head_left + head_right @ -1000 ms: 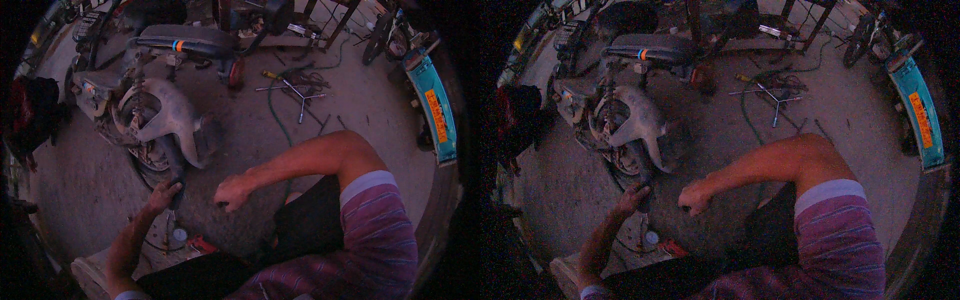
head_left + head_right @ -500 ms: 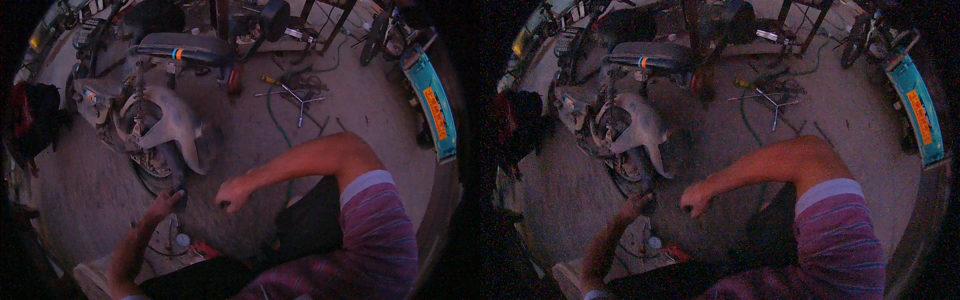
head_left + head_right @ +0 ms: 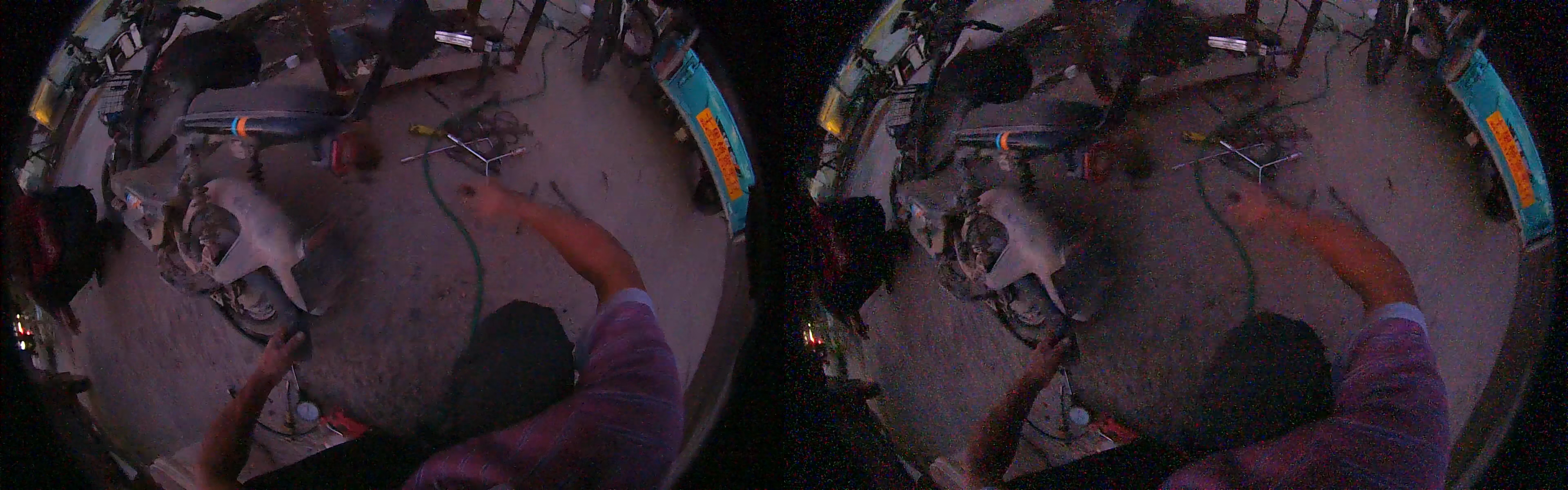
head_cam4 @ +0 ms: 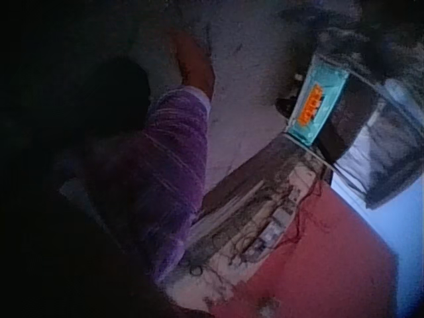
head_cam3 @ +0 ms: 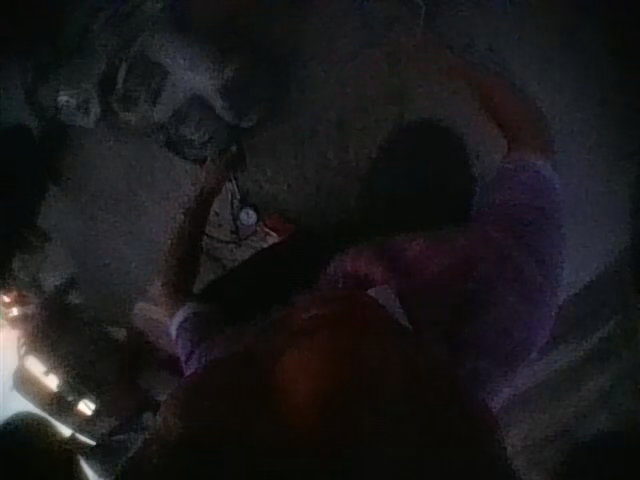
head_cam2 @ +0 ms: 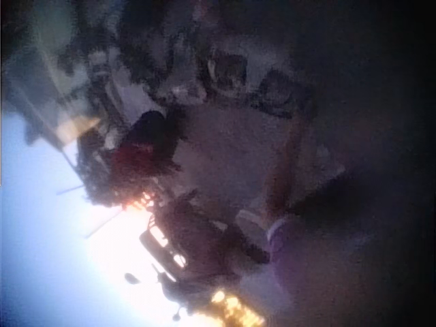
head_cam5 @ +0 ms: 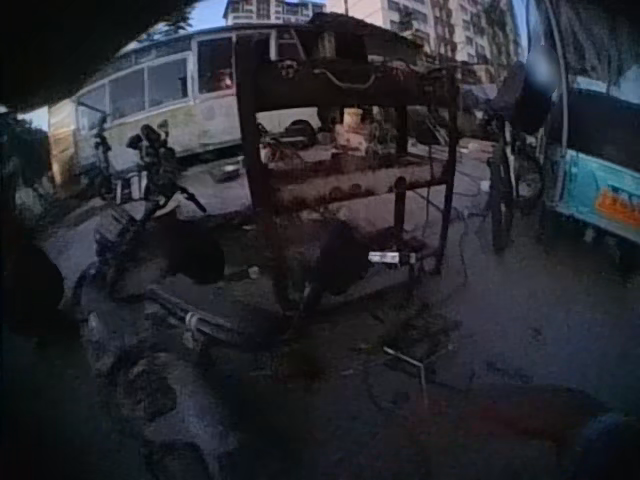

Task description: The person removes a motorcycle tire from the rim, uses a screwdriver to pry the tire bead, and then uses an air hose to inflate the tire. The person works on the tire while squatting on the ground.

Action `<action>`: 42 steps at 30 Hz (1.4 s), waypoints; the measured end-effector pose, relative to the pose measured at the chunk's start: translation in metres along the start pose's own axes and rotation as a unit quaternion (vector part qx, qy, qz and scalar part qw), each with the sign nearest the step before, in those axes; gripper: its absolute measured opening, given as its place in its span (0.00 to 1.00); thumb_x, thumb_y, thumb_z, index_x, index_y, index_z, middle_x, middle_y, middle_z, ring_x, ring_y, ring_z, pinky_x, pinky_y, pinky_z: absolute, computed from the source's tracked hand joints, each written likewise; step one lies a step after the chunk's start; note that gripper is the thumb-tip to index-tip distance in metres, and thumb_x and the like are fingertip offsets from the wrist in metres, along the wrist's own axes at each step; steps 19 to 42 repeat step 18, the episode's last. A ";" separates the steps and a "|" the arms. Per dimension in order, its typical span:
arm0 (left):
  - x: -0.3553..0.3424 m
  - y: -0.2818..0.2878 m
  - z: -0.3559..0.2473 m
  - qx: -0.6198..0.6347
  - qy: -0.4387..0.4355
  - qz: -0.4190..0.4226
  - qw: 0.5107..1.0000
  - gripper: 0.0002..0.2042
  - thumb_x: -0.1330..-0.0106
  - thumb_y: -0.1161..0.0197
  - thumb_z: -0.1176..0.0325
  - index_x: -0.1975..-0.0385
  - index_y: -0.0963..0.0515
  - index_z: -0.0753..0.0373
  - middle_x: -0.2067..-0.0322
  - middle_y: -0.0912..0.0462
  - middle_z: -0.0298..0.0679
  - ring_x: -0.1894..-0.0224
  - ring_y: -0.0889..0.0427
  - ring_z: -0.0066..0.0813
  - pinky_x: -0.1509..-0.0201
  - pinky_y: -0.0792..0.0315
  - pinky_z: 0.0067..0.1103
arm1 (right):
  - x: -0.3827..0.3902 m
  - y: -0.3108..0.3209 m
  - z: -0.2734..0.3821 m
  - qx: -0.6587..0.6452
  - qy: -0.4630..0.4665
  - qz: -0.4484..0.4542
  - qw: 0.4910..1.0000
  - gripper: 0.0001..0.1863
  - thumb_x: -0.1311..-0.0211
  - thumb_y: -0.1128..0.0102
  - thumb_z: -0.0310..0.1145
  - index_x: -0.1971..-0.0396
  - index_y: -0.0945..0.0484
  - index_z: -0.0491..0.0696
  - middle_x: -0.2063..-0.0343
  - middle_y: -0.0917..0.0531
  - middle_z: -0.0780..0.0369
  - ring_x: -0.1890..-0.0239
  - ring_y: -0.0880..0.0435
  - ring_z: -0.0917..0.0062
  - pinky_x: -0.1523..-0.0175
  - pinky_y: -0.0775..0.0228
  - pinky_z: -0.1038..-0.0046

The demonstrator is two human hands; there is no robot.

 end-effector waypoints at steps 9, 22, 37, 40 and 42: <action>-0.010 -0.014 -0.019 -0.140 0.072 -0.028 0.987 0.29 0.26 0.43 0.51 0.36 0.33 0.69 0.41 0.24 0.47 0.41 0.24 0.40 0.37 0.30 0.33 | -0.101 0.078 -0.083 0.137 -0.061 -0.216 0.965 0.25 0.38 0.39 0.44 0.45 0.22 0.45 0.51 0.17 0.47 0.48 0.18 0.54 0.41 0.26 0.55; -0.005 -0.014 0.043 -0.135 -0.060 -0.110 0.983 0.21 0.26 0.42 0.60 0.40 0.28 0.67 0.51 0.18 0.42 0.51 0.22 0.29 0.47 0.26 0.26 | -0.214 0.090 -0.156 0.161 0.045 -0.143 0.975 0.25 0.39 0.38 0.44 0.43 0.22 0.51 0.43 0.22 0.49 0.45 0.20 0.54 0.39 0.28 0.55; -0.005 -0.014 0.043 -0.135 -0.060 -0.110 0.983 0.21 0.26 0.42 0.60 0.40 0.28 0.67 0.51 0.18 0.42 0.51 0.22 0.29 0.47 0.26 0.26 | -0.214 0.090 -0.156 0.161 0.045 -0.143 0.975 0.25 0.39 0.38 0.44 0.43 0.22 0.51 0.43 0.22 0.49 0.45 0.20 0.54 0.39 0.28 0.55; -0.005 -0.014 0.043 -0.135 -0.060 -0.110 0.983 0.21 0.26 0.42 0.60 0.40 0.28 0.67 0.51 0.18 0.42 0.51 0.22 0.29 0.47 0.26 0.26 | -0.214 0.090 -0.156 0.161 0.045 -0.143 0.975 0.25 0.39 0.38 0.44 0.43 0.22 0.51 0.43 0.22 0.49 0.45 0.20 0.54 0.39 0.28 0.55; -0.005 -0.014 0.043 -0.135 -0.060 -0.110 0.983 0.21 0.26 0.42 0.60 0.40 0.28 0.67 0.51 0.18 0.42 0.51 0.22 0.29 0.47 0.26 0.26 | -0.214 0.090 -0.156 0.161 0.045 -0.143 0.975 0.25 0.39 0.38 0.44 0.43 0.22 0.51 0.43 0.22 0.49 0.45 0.20 0.54 0.39 0.28 0.55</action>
Point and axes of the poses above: each hand's wrist, its own x-axis away from the middle knuckle, its own y-axis out of the back of the hand, z = x × y, the point moved 1 cm from there along -x, towards the middle knuckle
